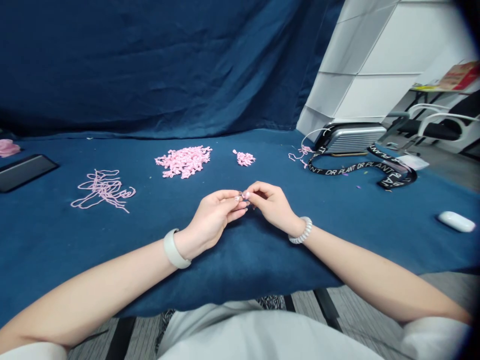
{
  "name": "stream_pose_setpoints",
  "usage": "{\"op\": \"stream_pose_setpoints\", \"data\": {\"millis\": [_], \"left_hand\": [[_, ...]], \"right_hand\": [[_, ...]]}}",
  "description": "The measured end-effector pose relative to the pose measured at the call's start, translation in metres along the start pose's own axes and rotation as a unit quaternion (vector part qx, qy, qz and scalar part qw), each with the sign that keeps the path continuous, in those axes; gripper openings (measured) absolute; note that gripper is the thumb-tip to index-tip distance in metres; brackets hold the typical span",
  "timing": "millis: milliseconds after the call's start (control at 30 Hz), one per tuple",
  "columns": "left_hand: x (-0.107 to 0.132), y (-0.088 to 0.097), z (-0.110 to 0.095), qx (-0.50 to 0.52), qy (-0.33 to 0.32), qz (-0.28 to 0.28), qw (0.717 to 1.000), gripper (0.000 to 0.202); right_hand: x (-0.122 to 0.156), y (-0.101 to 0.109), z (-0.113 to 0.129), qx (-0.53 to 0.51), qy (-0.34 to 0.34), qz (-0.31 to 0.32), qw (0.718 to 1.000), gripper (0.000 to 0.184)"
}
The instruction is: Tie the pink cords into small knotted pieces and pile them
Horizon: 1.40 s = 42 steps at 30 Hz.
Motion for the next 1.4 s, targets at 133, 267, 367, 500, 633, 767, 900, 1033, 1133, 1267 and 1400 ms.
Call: {"op": "stream_pose_setpoints", "data": {"millis": [133, 267, 367, 500, 633, 767, 900, 1033, 1133, 1267, 1400], "left_hand": [[0.0, 0.002, -0.001, -0.044, -0.029, 0.008, 0.999, 0.017], [0.0, 0.002, -0.003, -0.087, -0.045, 0.017, 0.995, 0.021], [0.0, 0.003, -0.006, -0.116, -0.051, 0.019, 0.992, 0.023], [0.001, 0.004, -0.009, -0.154, -0.067, 0.027, 0.985, 0.028], [0.001, 0.005, -0.013, -0.196, -0.071, 0.031, 0.978, 0.03], [0.0, 0.006, -0.014, -0.204, -0.057, 0.03, 0.977, 0.03], [-0.002, 0.006, -0.015, -0.221, -0.057, 0.019, 0.973, 0.026], [-0.003, 0.008, -0.014, -0.262, -0.077, 0.005, 0.962, 0.022], [-0.004, 0.01, -0.014, -0.292, -0.102, -0.007, 0.951, 0.019], [-0.005, 0.013, -0.014, -0.311, -0.114, -0.014, 0.943, 0.014], [-0.008, 0.015, -0.014, -0.308, -0.117, -0.016, 0.944, 0.013]], "right_hand": [[-0.001, 0.0, -0.005, -0.086, -0.053, 0.005, 0.995, 0.017], [0.0, 0.0, -0.002, -0.107, -0.054, 0.011, 0.993, 0.017], [0.002, -0.001, 0.003, -0.104, -0.035, 0.019, 0.994, 0.014], [0.003, -0.001, 0.004, -0.094, -0.012, 0.016, 0.995, 0.011], [0.003, 0.0, 0.003, -0.079, 0.002, 0.005, 0.997, 0.009], [0.003, 0.001, 0.004, -0.066, 0.005, 0.003, 0.998, 0.009], [0.004, 0.0, 0.004, -0.05, 0.013, 0.008, 0.999, 0.008], [0.006, -0.001, 0.004, -0.027, 0.019, 0.0, 0.999, 0.009], [0.006, -0.001, 0.005, 0.009, 0.012, -0.007, 1.0, 0.012], [0.007, -0.001, 0.007, 0.043, -0.01, 0.004, 0.999, 0.018], [0.006, -0.001, 0.007, 0.057, -0.046, 0.01, 0.997, 0.023]]}}
Point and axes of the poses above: each hand's wrist, its own x-axis away from the middle knuckle, its own y-axis out of the back of the hand, z = x × y, the point moved 2 cm from there along -x, towards the middle knuckle, and after that the axes turned 6 degrees about -x, right-handed, at the moved point
